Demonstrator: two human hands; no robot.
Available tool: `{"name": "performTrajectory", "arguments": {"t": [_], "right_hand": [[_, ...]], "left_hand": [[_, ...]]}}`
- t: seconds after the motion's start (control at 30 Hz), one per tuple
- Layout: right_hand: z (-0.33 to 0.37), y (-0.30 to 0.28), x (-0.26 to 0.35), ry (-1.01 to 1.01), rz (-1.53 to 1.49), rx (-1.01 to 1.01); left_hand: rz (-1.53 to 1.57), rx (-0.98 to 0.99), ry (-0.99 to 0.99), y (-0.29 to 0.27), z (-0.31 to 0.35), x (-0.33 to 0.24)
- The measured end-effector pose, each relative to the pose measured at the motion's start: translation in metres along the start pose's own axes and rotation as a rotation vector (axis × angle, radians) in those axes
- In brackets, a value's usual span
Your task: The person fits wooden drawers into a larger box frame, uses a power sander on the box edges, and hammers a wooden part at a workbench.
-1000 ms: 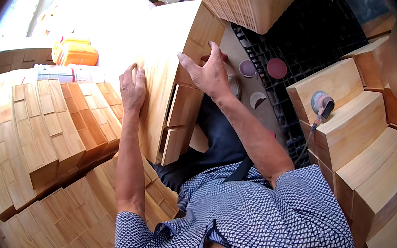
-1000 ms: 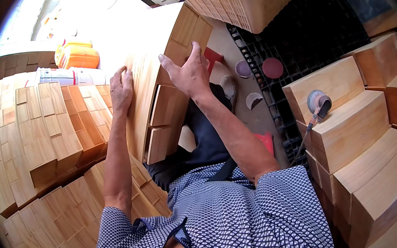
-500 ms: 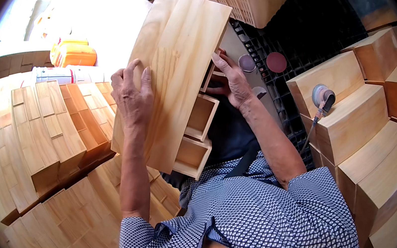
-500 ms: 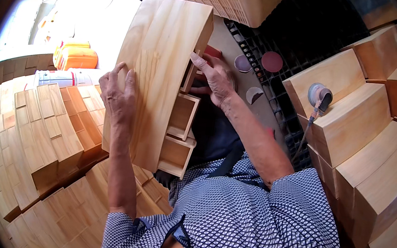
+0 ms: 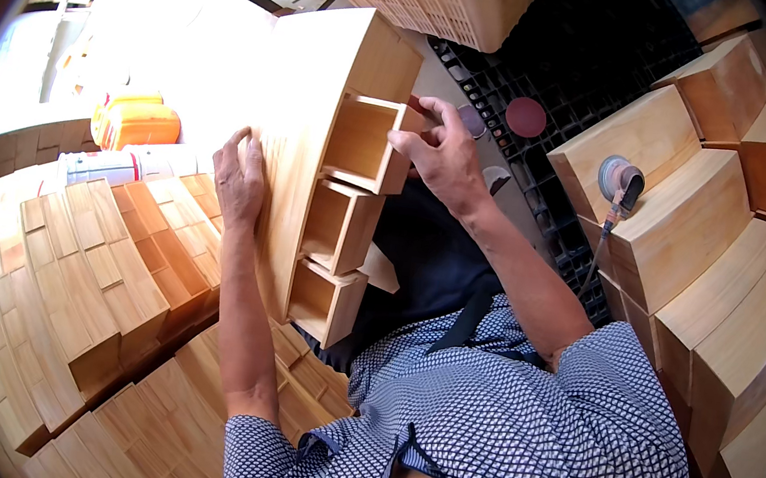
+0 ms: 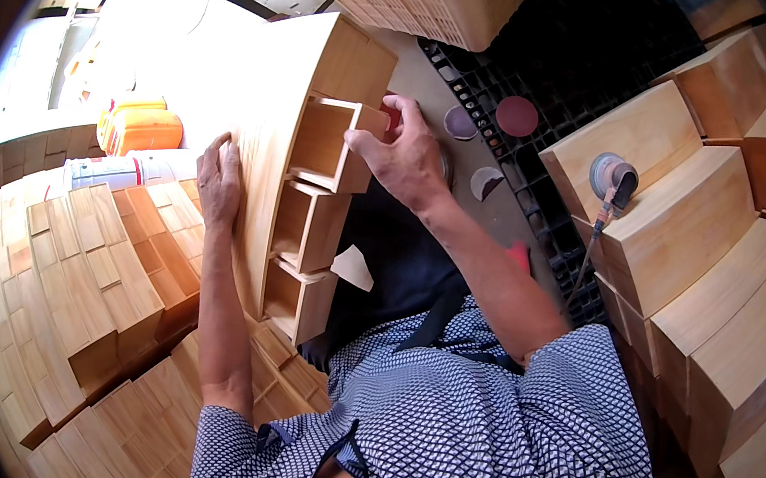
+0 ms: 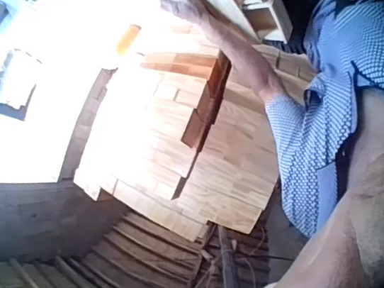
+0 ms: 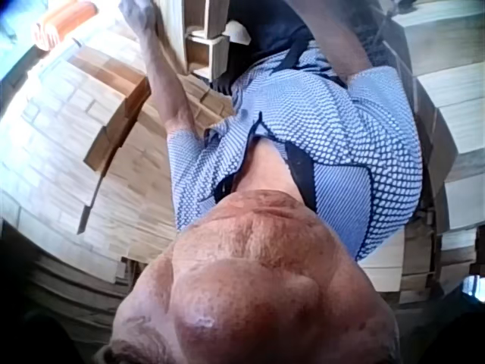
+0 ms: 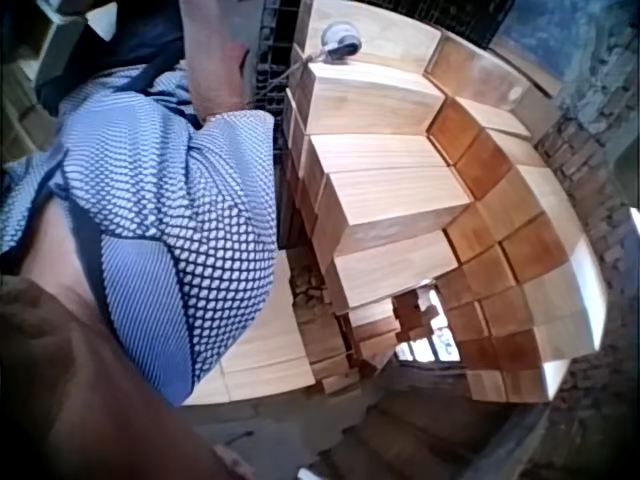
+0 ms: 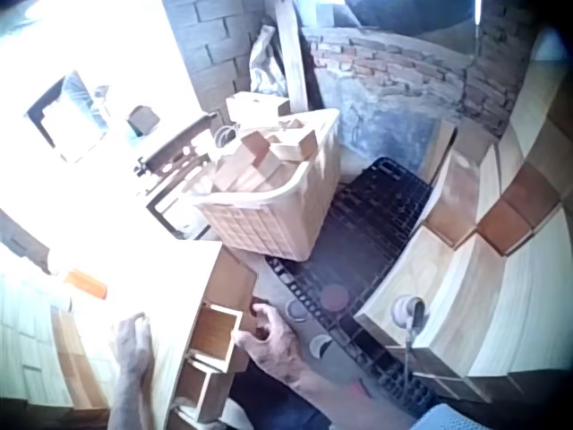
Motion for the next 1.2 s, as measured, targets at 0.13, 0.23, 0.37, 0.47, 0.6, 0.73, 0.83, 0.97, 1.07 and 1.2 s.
{"name": "performTrajectory", "arguments": {"t": [0.13, 0.23, 0.37, 0.47, 0.6, 0.73, 0.83, 0.97, 1.07, 1.2], "right_hand": [[0.024, -0.044, 0.032, -0.122, 0.188, 0.033], [0.035, -0.106, 0.051, -0.072, 0.157, 0.017], [0.011, -0.194, 0.04, 0.047, -0.257, 0.001], [-0.019, -0.237, 0.032, 0.116, -0.655, 0.041], [-0.079, -0.193, 0.034, 0.114, -0.788, -0.011], [-0.148, -0.082, 0.047, 0.061, -0.828, 0.406], [-0.177, -0.013, 0.059, 0.075, -0.8, 0.406], [-0.199, 0.041, 0.064, 0.075, -0.781, 0.378], [-0.193, 0.082, 0.057, 0.144, -0.736, 0.545], [-0.184, 0.101, 0.058, -0.134, -0.668, 0.512]], "left_hand": [[0.034, -0.001, -0.011, 0.002, 0.002, 0.011], [0.038, -0.004, 0.015, 0.004, -0.003, 0.007], [-0.05, -0.065, 0.117, -0.01, -0.002, 0.01], [0.007, -0.132, 0.171, -0.026, 0.012, -0.077], [0.434, 0.057, 0.086, -0.011, 0.07, -0.198], [0.509, 0.057, -0.17, 0.047, 0.104, -0.206], [0.334, -0.077, -0.201, 0.068, 0.105, -0.179], [0.187, -0.147, -0.195, 0.076, 0.087, -0.158], [0.149, -0.217, -0.163, 0.07, 0.065, -0.147], [-0.31, 0.065, -0.2, 0.11, 0.039, -0.098]]}}
Point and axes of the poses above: each hand's wrist, its own z-axis away from the middle knuckle, its own y-axis out of the palm, x = y × z, the point moved 8 cm from there along -z, towards the middle knuckle, and after that the axes turned 14 degrees about -x, right-handed, at the moved point
